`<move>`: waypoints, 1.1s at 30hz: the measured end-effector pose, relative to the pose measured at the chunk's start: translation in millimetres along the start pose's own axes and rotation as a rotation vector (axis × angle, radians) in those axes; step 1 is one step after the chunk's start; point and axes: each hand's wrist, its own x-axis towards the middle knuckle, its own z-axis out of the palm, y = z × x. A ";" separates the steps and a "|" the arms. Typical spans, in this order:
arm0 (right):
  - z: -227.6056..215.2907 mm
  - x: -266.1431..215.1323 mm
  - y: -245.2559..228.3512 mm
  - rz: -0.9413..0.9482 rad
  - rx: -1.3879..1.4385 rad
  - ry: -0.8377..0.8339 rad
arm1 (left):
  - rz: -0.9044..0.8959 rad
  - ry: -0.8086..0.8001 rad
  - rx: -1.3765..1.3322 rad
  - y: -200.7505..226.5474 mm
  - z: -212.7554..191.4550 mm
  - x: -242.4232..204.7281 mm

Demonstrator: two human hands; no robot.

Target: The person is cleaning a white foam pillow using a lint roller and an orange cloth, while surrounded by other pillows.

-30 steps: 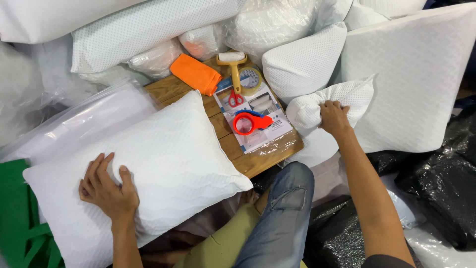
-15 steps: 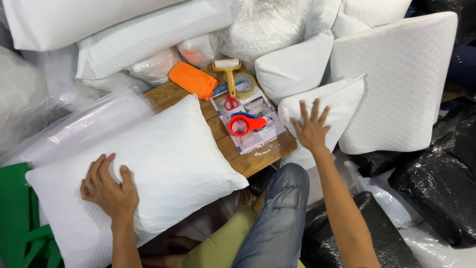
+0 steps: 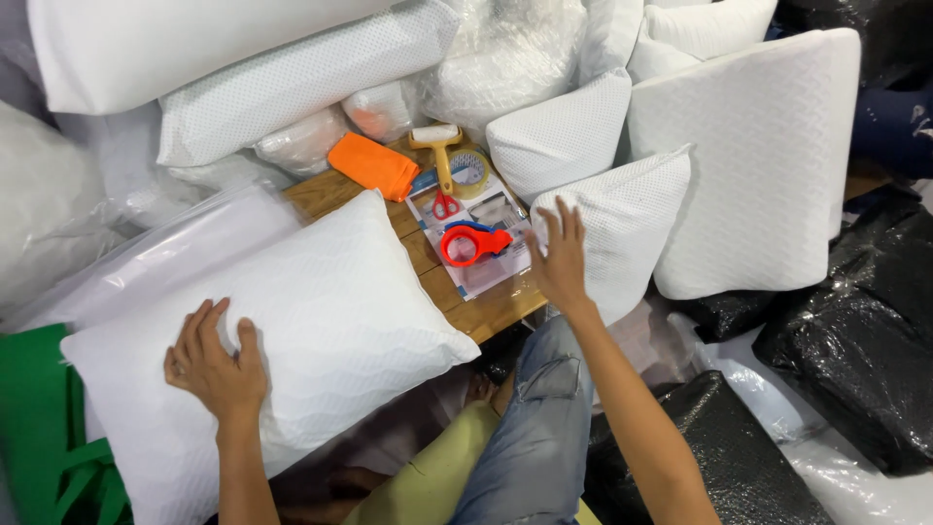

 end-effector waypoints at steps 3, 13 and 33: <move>4.6 -26.1 -73.4 -0.252 0.192 0.102 | -0.125 -0.142 -0.202 -0.9 -20.6 10.7; 23.4 -59.2 -203.7 0.065 0.355 -0.435 | -0.281 0.373 0.130 -125.2 -78.7 -45.6; -22.8 -82.4 -146.6 0.411 0.900 -0.301 | -0.397 0.235 -0.734 0.0 -109.6 -21.9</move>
